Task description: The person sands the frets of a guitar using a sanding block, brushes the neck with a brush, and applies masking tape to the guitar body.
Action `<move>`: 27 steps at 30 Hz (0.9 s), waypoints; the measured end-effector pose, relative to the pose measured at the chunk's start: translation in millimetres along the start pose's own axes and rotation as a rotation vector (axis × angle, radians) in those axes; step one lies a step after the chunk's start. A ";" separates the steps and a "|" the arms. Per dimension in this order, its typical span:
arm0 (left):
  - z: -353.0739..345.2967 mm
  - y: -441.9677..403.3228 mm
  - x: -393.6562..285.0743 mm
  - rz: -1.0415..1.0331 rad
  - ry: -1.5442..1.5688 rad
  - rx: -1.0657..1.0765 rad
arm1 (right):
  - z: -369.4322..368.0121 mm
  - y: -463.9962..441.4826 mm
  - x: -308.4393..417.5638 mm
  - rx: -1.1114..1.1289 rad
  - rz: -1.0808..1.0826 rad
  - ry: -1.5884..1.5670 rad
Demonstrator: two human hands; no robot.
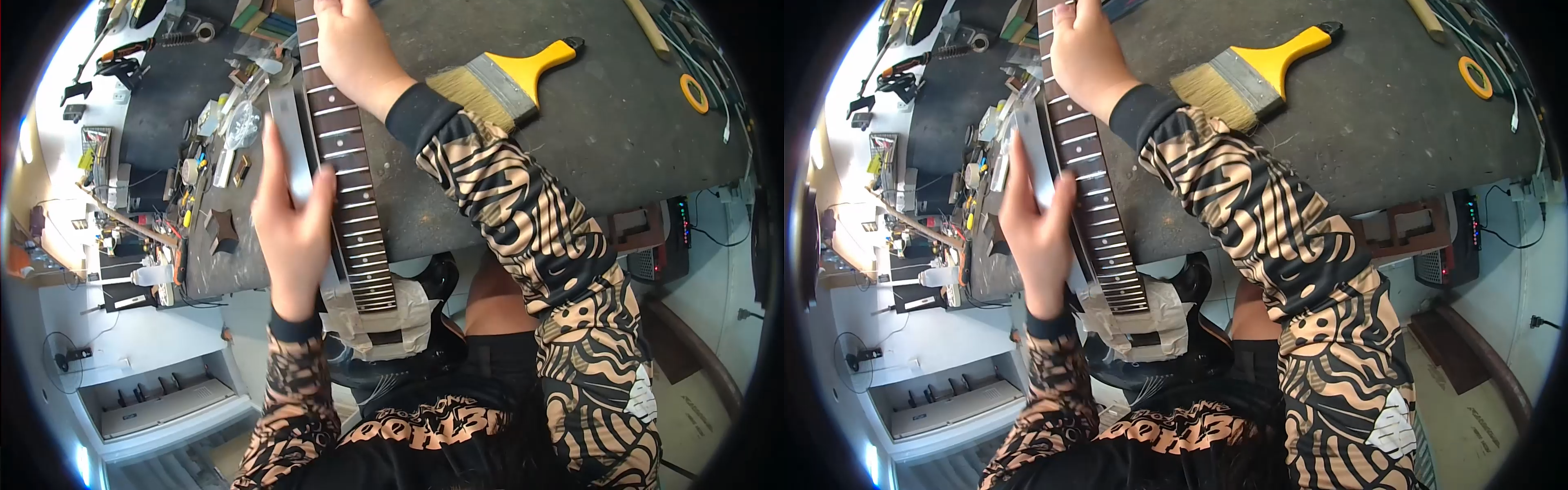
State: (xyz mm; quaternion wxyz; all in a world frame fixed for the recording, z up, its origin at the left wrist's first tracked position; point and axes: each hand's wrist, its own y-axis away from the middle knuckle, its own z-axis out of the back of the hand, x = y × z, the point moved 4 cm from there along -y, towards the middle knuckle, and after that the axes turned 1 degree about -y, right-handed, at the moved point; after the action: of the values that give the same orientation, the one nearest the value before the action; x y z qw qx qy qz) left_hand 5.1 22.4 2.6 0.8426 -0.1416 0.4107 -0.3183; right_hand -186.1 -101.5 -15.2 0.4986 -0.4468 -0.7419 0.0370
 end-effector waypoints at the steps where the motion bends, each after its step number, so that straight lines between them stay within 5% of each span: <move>1: 1.8 -26.7 6.8 -0.143 -0.159 -0.012 | 2.0 0.3 5.3 0.020 -0.032 -0.017; 3: -8.4 -95.9 -16.4 -0.169 -0.069 0.022 | 1.4 2.6 8.5 0.027 -0.018 -0.021; 4: -9.0 -139.2 5.4 -0.342 -0.190 0.035 | 3.4 -0.2 -0.2 0.022 0.027 0.033; 6: -23.3 -140.0 -24.9 -0.329 -0.028 -0.101 | 8.1 1.3 3.6 0.057 -0.069 0.037; 8: -8.7 -113.5 0.2 -0.201 -0.065 0.064 | 5.3 1.9 3.5 0.046 -0.040 0.041; 12: 3.3 18.3 13.4 -0.032 -0.044 -0.024 | -0.8 3.2 -2.5 -0.041 0.037 0.091; 14: 0.7 10.0 5.9 -0.003 0.043 -0.041 | 0.0 1.0 3.7 0.025 -0.013 0.006; 18: -8.3 -130.8 -2.4 -0.259 -0.188 0.089 | 7.0 1.8 8.3 0.043 0.019 0.065; 20: -18.6 -153.9 -31.8 -0.240 0.004 0.054 | 10.1 1.0 4.8 0.055 -0.002 0.030; 22: -10.7 -138.0 10.8 -0.338 -0.216 0.018 | 6.4 4.4 6.8 0.050 -0.006 0.020; 24: -5.4 -64.6 5.6 -0.084 -0.068 -0.011 | 6.6 6.4 12.9 0.037 -0.066 0.048; 27: -1.9 -27.3 15.7 -0.101 0.011 -0.027 | 1.5 0.5 -3.5 -0.001 0.030 0.033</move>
State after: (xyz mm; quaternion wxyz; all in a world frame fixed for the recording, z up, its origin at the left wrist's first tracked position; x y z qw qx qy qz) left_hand -0.6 -8.6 5.6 0.8210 -0.1719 0.4120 -0.3558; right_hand -186.6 -103.1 -18.7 0.5098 -0.4589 -0.7268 0.0368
